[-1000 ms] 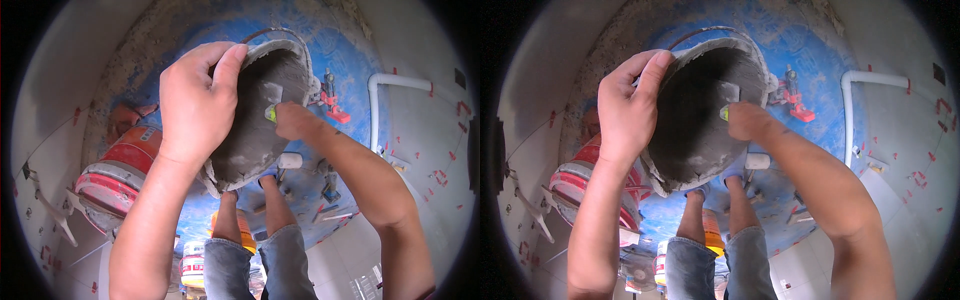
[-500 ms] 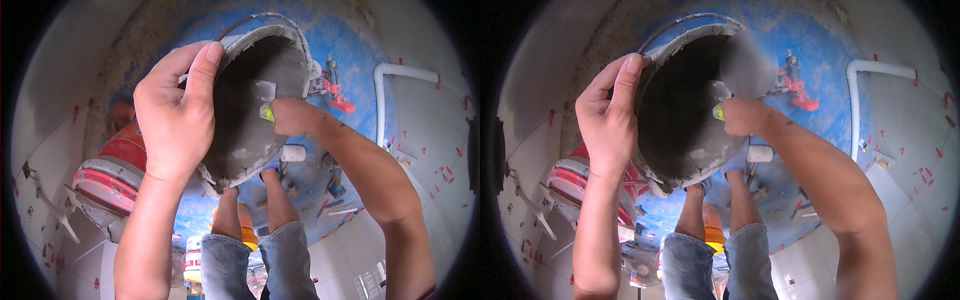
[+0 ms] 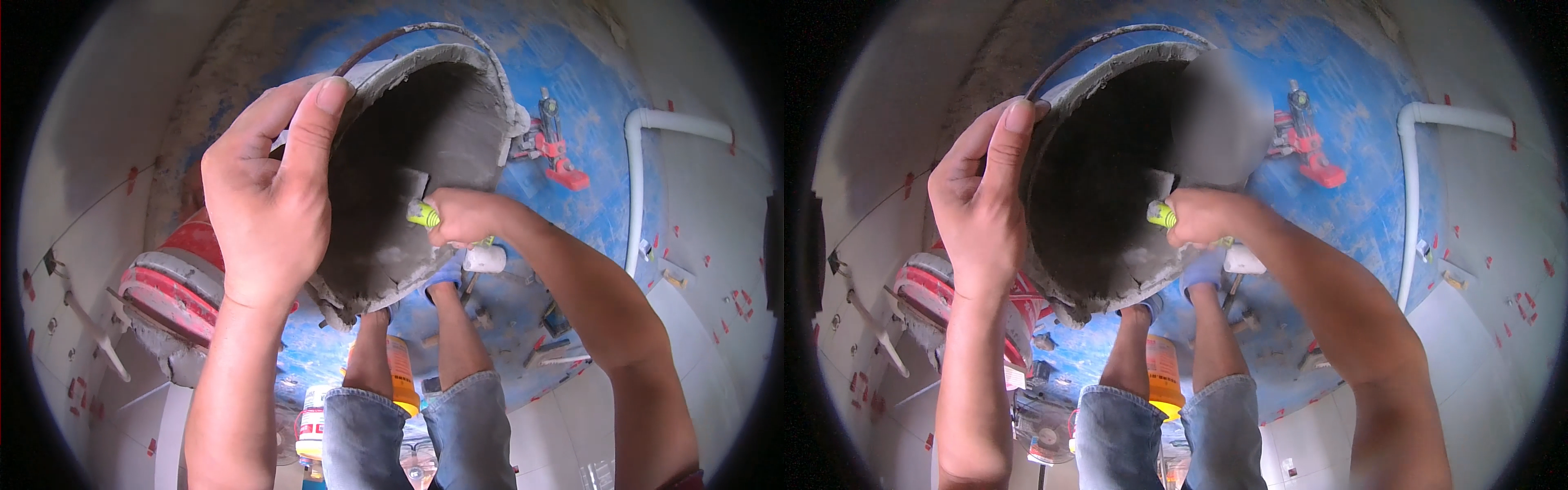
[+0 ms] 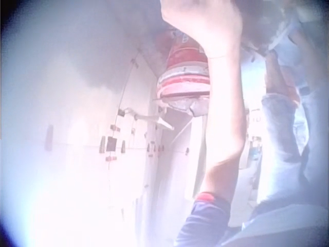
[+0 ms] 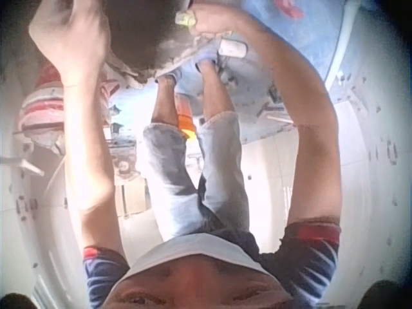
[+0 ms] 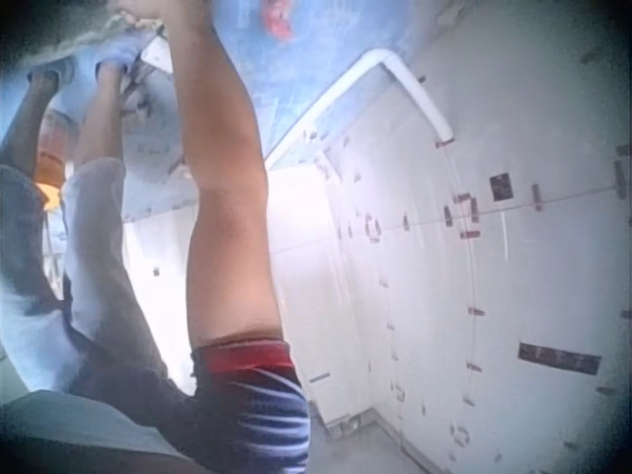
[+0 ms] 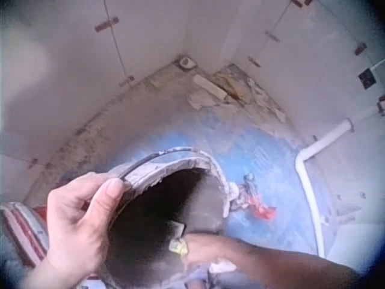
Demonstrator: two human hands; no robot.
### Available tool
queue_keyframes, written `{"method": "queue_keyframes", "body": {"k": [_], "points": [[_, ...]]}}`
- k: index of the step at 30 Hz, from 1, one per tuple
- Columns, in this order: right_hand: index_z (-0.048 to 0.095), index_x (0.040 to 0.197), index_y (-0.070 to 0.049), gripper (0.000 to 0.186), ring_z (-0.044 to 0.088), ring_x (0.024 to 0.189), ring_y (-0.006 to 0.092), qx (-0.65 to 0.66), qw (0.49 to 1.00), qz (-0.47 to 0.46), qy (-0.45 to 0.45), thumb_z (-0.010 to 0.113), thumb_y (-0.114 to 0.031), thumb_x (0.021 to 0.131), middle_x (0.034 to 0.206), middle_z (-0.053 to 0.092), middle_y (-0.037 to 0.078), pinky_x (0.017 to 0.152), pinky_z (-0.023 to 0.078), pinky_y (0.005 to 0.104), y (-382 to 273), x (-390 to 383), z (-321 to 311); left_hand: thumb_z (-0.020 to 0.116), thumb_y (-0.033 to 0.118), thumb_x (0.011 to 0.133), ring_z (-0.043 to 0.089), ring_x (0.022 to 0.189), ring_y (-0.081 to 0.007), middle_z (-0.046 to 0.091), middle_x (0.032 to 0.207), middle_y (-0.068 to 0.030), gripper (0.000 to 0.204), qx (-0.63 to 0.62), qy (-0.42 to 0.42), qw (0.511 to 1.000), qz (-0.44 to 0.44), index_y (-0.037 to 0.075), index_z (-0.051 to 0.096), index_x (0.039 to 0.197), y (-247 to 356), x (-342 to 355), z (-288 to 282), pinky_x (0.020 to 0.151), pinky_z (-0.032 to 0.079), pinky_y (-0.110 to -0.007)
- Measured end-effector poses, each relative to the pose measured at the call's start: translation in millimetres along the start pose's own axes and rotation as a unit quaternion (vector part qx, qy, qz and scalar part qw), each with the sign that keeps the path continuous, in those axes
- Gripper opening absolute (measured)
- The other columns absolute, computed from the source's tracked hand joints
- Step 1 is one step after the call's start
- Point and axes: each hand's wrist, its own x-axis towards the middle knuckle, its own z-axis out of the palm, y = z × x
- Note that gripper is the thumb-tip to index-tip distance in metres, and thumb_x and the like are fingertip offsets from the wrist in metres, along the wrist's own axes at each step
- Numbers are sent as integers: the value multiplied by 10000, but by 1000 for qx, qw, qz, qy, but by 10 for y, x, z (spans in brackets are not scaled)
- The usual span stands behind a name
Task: The person cuts a tile using a tile cutter, takes it into a room under renovation, and applies mortar to the back of a small tile piece using a trowel.
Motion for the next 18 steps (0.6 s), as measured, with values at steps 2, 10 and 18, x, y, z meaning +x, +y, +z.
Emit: {"method": "queue_keyframes", "body": {"k": [2,10,18], "points": [[569,800,13,178,529,436,168,62,998,-23,-19,660,-117,721,575,572,97,442,427,332,48,34,9,615,258,941,582,854,-87,674,920,-42,316,11,-7,1000,-16,-32,679,1049,16,32,-33,812,449,-217],[556,859,-34,183,492,478,107,105,992,-67,-6,687,-135,782,614,562,37,484,403,285,-166,-445,-68,593,227,949,535,756,-65,635,795,-9,281,-5,32,999,-27,-43,668,957,-157,272,-383,717,442,-215],[565,849,-59,232,552,608,148,13,989,-47,138,742,-97,704,685,576,36,575,457,318,-99,-2184,110,615,153,888,555,928,-322,586,968,-164,182,178,136,973,49,-17,660,936,-225,262,-782,857,442,-369]]}}
